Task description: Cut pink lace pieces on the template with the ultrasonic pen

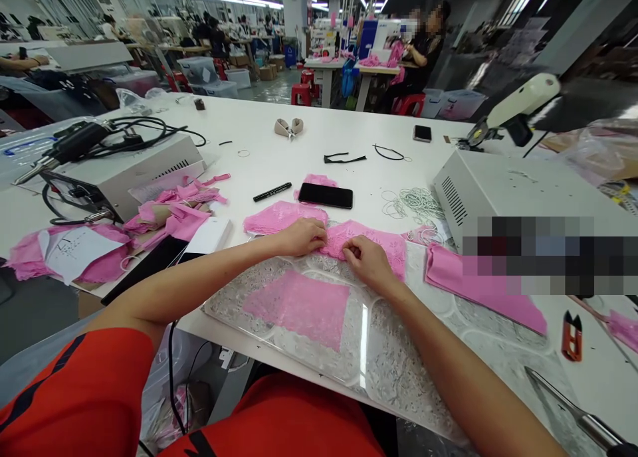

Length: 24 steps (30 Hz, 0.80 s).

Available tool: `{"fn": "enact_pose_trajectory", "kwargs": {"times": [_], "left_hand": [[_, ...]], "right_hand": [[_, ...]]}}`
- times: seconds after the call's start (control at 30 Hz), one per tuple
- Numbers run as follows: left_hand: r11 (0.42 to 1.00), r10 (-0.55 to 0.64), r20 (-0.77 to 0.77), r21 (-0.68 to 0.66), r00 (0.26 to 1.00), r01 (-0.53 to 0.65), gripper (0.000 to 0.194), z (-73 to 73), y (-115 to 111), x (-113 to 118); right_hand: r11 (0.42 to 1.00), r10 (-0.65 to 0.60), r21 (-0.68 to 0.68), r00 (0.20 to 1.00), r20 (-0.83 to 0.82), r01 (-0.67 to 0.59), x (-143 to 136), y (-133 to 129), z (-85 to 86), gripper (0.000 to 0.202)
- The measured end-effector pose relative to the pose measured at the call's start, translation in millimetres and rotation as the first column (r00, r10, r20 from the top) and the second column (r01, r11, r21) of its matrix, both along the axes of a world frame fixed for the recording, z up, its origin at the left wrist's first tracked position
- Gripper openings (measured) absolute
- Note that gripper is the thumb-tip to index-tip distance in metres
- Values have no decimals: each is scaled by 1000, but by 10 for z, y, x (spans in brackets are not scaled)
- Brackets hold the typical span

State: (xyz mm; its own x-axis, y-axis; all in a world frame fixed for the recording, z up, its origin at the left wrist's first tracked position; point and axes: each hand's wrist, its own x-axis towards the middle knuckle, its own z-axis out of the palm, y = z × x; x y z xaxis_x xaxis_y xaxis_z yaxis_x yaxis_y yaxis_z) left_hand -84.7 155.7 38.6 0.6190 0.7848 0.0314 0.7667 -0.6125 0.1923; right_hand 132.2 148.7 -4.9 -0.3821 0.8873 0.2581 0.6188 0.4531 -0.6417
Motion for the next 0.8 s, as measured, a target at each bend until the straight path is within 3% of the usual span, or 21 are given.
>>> {"fn": "enact_pose_trajectory", "kwargs": {"times": [0.23, 0.53, 0.8], "left_hand": [[1000, 6, -3, -17, 1000, -6, 19, 23, -54, 64], [992, 52, 85, -119, 995, -42, 19, 57, 52, 27], [987, 70, 135, -152, 988, -49, 14, 47, 70, 22]], "right_hand": [[999, 36, 2, 999, -11, -36, 1, -43, 1, 12], [999, 34, 33, 998, -50, -32, -2, -36, 43, 13], [996, 51, 70, 997, -59, -46, -229, -40, 143, 16]]}}
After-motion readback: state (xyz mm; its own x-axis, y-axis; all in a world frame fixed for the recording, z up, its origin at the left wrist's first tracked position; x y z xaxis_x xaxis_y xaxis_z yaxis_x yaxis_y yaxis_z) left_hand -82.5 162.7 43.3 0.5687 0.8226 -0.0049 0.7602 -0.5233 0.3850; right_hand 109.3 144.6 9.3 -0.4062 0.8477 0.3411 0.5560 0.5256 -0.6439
